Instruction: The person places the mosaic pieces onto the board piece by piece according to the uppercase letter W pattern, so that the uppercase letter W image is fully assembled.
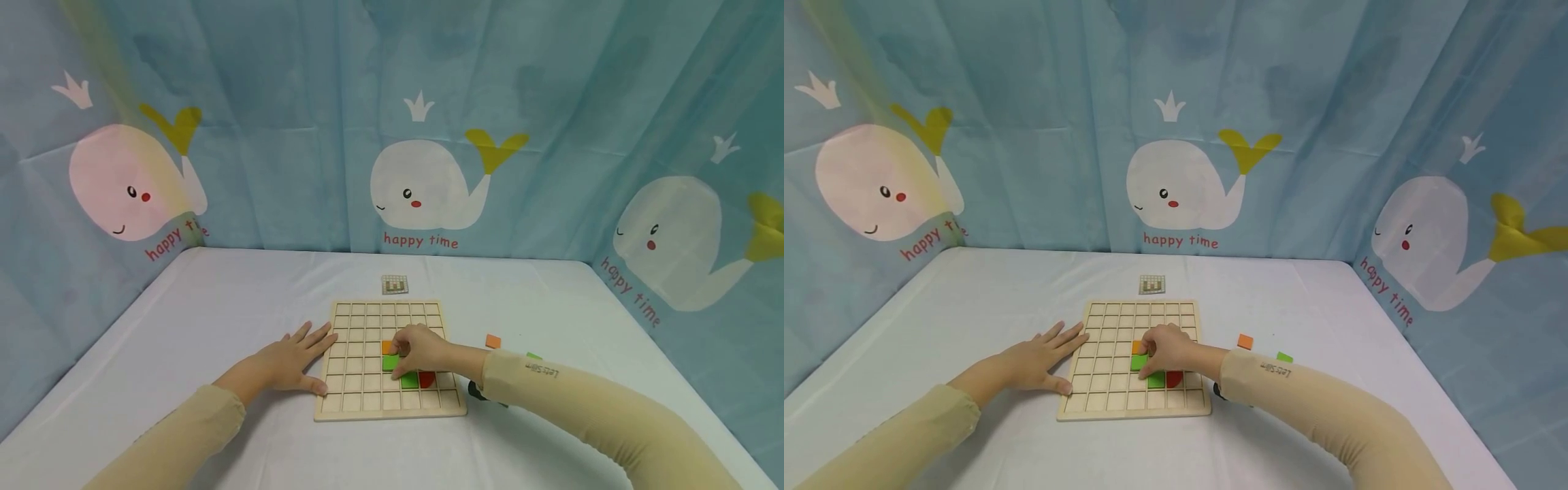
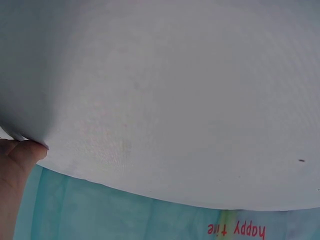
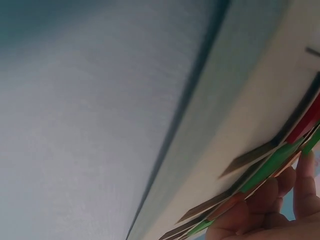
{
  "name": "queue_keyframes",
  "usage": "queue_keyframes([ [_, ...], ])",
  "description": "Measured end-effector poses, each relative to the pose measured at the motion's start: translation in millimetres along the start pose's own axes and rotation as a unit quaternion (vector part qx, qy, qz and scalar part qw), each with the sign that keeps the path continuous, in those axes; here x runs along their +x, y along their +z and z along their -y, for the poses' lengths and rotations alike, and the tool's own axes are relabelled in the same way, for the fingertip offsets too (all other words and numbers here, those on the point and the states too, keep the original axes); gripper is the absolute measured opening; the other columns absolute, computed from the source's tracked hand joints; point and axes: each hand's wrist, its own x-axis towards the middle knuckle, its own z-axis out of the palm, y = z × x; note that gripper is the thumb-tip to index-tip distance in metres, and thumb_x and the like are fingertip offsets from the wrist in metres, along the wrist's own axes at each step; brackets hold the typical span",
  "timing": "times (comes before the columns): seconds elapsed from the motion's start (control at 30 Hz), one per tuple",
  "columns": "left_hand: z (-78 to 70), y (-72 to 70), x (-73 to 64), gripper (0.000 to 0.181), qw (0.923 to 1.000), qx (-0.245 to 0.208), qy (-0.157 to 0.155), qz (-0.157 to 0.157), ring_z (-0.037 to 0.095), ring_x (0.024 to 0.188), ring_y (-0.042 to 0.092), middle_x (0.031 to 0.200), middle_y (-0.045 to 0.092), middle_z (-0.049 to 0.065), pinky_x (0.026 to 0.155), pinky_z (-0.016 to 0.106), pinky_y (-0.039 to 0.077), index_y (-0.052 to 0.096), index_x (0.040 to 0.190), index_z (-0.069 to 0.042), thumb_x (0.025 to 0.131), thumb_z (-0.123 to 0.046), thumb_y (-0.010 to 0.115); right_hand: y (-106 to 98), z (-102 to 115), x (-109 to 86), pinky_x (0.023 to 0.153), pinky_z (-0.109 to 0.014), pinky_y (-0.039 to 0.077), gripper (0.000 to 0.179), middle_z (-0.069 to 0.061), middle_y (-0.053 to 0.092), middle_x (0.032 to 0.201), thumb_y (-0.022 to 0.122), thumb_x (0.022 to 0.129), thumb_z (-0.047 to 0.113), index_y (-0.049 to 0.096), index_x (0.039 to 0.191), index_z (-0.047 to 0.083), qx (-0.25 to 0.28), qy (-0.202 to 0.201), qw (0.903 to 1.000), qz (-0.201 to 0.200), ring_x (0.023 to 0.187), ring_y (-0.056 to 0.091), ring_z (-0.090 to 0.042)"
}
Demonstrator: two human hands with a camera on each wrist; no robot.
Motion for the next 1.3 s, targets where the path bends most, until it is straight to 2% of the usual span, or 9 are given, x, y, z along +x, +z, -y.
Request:
queue_keyframes([
  [0.27,0.4,0.2,2.2,0.104,1.0000,0.001,-0.001,0.001,0.045,0.144,0.010,0.161,0.012,0.013,0.107,0.066,0.023,0.024,0.155,-0.009,0.078,-0.071,0.058,-1,1,-0.5,0.067,-0.026,0.042,0.030,0.001,0.055,0.077,0.088,0.071,0.010,0.064,0.089,0.008,-0.003,-0.007,1.0000,0.001,0.074,0.046,-0.012],
  [0.53,0.1,0.0,1.9,0.103,1.0000,-0.001,0.001,0.000,0.045,0.144,0.010,0.161,0.012,0.014,0.107,0.066,0.023,0.025,0.154,-0.008,0.079,-0.069,0.059,-2,1,-0.3,0.067,-0.026,0.044,0.027,0.002,0.055,0.073,0.087,0.072,0.010,0.065,0.088,0.010,0.011,0.006,0.9999,0.004,0.073,0.048,-0.012],
  [0.83,-2.3,-3.2,0.1,0.102,1.0000,-0.005,0.003,0.002,0.046,0.144,0.011,0.161,0.013,0.015,0.107,0.066,0.022,0.026,0.154,-0.007,0.080,-0.068,0.060,-1,-1,2.3,0.064,-0.026,0.043,0.027,0.002,0.055,0.071,0.088,0.072,0.012,0.065,0.087,0.010,0.001,0.008,1.0000,-0.006,0.070,0.047,-0.012],
  [1.07,-2.5,-2.7,0.1,0.103,1.0000,-0.007,0.005,0.001,0.047,0.143,0.011,0.161,0.013,0.015,0.106,0.067,0.023,0.026,0.154,-0.006,0.079,-0.068,0.060,-5,-5,0.9,0.061,-0.027,0.037,0.025,0.000,0.051,0.076,0.086,0.074,0.012,0.066,0.088,0.011,0.028,0.029,0.9991,-0.012,0.072,0.044,-0.015],
  [1.3,-2.3,-2.3,-0.7,0.103,1.0000,-0.008,0.006,-0.001,0.048,0.143,0.011,0.160,0.014,0.016,0.105,0.068,0.023,0.026,0.153,-0.006,0.079,-0.068,0.060,-20,-10,-8.6,0.059,-0.026,0.037,0.022,-0.001,0.050,0.074,0.082,0.079,0.010,0.066,0.094,0.007,0.056,0.017,0.9981,-0.016,0.068,0.043,-0.015],
])
